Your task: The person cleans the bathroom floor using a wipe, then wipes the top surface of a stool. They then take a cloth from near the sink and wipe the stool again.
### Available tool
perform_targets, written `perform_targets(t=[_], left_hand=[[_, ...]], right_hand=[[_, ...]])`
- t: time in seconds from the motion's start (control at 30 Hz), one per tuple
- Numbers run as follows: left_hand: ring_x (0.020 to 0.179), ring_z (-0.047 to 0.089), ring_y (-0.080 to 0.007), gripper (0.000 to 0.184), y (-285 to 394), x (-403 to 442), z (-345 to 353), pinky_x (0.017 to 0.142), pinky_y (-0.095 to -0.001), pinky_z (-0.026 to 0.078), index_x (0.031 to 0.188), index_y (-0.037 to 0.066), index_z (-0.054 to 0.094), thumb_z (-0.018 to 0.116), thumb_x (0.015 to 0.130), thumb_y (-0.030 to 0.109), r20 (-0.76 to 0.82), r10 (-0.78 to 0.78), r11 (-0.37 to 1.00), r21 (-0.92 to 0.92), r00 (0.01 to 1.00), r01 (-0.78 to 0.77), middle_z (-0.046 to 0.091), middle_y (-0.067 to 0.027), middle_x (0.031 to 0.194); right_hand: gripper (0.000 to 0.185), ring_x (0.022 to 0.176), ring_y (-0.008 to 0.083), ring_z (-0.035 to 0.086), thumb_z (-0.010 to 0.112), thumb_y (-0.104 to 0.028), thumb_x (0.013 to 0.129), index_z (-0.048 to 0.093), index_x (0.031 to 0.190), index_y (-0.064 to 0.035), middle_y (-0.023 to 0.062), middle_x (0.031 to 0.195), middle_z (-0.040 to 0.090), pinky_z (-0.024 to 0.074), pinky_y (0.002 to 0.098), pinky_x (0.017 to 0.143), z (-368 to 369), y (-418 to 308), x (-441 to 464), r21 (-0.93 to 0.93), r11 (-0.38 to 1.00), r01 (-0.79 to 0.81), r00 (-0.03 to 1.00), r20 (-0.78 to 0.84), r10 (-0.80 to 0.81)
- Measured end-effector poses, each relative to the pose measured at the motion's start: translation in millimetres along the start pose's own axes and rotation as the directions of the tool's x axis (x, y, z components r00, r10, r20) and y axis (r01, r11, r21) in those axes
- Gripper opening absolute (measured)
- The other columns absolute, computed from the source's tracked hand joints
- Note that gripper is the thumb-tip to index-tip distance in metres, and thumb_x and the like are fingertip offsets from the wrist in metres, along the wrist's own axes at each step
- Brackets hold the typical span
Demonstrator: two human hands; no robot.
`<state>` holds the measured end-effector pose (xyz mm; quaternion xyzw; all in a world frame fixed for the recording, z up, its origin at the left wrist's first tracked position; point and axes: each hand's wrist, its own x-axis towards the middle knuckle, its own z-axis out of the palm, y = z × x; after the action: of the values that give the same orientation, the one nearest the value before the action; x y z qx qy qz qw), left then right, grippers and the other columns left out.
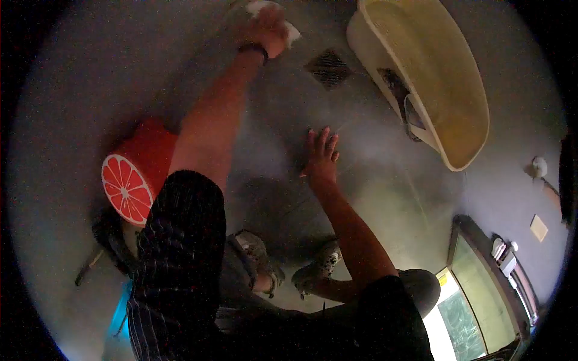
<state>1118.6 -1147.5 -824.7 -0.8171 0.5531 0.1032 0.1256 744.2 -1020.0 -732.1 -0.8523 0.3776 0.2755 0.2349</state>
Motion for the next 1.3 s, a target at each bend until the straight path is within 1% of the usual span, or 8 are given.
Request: perform_targets(t=[0.2, 0.33, 0.57, 0.63, 0.8, 1.07, 1.17, 1.3], left_hand=[[0.151, 0.024, -0.0388, 0.064, -58.6, 9.3, -3.8, 0.121, -0.0577, 0.022, 0.154, 0.012, 0.036, 0.046, 0.101, 0.047, -0.146, 0.053, 0.968, -0.234, 0.988, -0.087, 0.025, -0.0187, 0.164], [0.152, 0.023, -0.0391, 0.068, -73.4, -4.2, 2.7, 0.122, -0.0552, 0.021, 0.157, 0.010, 0.030, 0.045, 0.101, 0.045, -0.170, 0.053, 0.985, -0.156, 0.984, -0.080, 0.023, -0.0191, 0.165], [0.153, 0.022, -0.0395, 0.074, -46.2, -80.2, 27.8, 0.125, -0.0510, 0.018, 0.161, 0.006, 0.020, 0.044, 0.100, 0.042, -0.181, 0.114, 0.981, -0.134, 0.977, -0.139, 0.018, -0.0200, 0.167], [0.154, 0.019, -0.0384, 0.074, -36.7, -115.5, 27.7, 0.125, -0.0506, 0.017, 0.161, 0.004, 0.019, 0.043, 0.101, 0.041, -0.201, -0.006, 0.981, -0.191, 0.979, -0.033, 0.013, -0.0194, 0.168], [0.157, 0.006, -0.0376, 0.078, 10.3, -209.2, 21.7, 0.125, -0.0484, 0.014, 0.162, 0.004, 0.011, 0.041, 0.102, 0.043, 0.025, -0.223, 0.921, -0.322, 0.974, 0.219, 0.002, -0.0193, 0.170], [0.156, 0.006, -0.0376, 0.080, 89.9, -388.3, 39.9, 0.126, -0.0473, 0.012, 0.162, 0.005, 0.013, 0.045, 0.102, 0.047, 0.138, -0.293, 0.849, -0.417, 0.946, 0.324, 0.006, -0.0200, 0.169], [0.156, 0.005, -0.0372, 0.081, 86.9, -429.9, 41.1, 0.127, -0.0477, 0.011, 0.162, 0.005, 0.015, 0.048, 0.101, 0.047, 0.149, -0.334, 0.787, -0.499, 0.931, 0.363, 0.006, -0.0207, 0.169], [0.156, 0.003, -0.0409, 0.084, 67.9, -516.0, 73.2, 0.126, -0.0496, 0.010, 0.162, 0.004, 0.012, 0.053, 0.099, 0.044, 0.295, -0.461, 0.670, -0.503, 0.837, 0.546, 0.002, -0.0219, 0.169]], right_hand=[[0.121, 0.149, 0.0592, 0.003, 0.090, -0.035, 0.072, 0.011, 0.163, -0.0175, 0.0259, 0.167, -0.002, 0.0282, 0.0765, 0.109, -11.2, -1.4, -3.6, 0.047, 0.998, 0.028, 0.997, 0.071, -0.032], [0.115, 0.149, 0.0594, 0.005, 0.087, -0.038, 0.075, 0.014, 0.162, -0.0167, 0.0269, 0.167, 0.001, 0.0293, 0.0772, 0.107, 5.2, -4.2, 3.3, -0.010, 1.000, 0.001, 0.999, -0.048, -0.001], [0.130, 0.151, 0.0546, 0.007, 0.095, -0.030, 0.064, 0.011, 0.162, -0.0157, 0.0268, 0.166, 0.002, 0.0324, 0.0705, 0.111, -4.6, -8.6, -1.3, 0.006, 1.000, -0.021, 0.999, 0.027, 0.021], [0.133, 0.151, 0.0549, 0.007, 0.095, -0.033, 0.062, 0.009, 0.162, -0.0147, 0.0271, 0.166, 0.002, 0.0330, 0.0715, 0.110, 4.9, -5.3, -3.9, -0.006, 1.000, 0.010, 0.991, -0.137, -0.011], [0.136, 0.150, 0.0554, 0.009, 0.094, -0.037, 0.063, 0.006, 0.162, -0.0131, 0.0281, 0.166, 0.001, 0.0366, 0.0683, 0.110, -8.5, -7.4, 1.0, -0.086, 0.996, 0.000, 1.000, -0.010, -0.001], [0.137, 0.150, 0.0548, 0.010, 0.092, -0.046, 0.064, 0.003, 0.163, -0.0135, 0.0276, 0.166, 0.008, 0.0313, 0.0650, 0.116, -1.6, -8.5, -3.6, -0.171, 0.984, 0.059, 0.998, 0.014, -0.057], [0.134, 0.148, 0.0572, 0.015, 0.090, -0.041, 0.067, 0.002, 0.161, -0.0052, 0.0349, 0.162, 0.010, 0.0346, 0.0639, 0.113, -1.2, -1.2, 4.0, -0.302, 0.945, 0.126, 0.989, -0.034, -0.143], [0.136, 0.148, 0.0570, 0.016, 0.089, -0.051, 0.065, 0.006, 0.159, 0.0028, 0.0359, 0.162, 0.013, 0.0175, 0.0676, 0.118, 11.6, 22.5, 12.0, -0.285, 0.923, 0.258, 0.960, -0.027, -0.277]])
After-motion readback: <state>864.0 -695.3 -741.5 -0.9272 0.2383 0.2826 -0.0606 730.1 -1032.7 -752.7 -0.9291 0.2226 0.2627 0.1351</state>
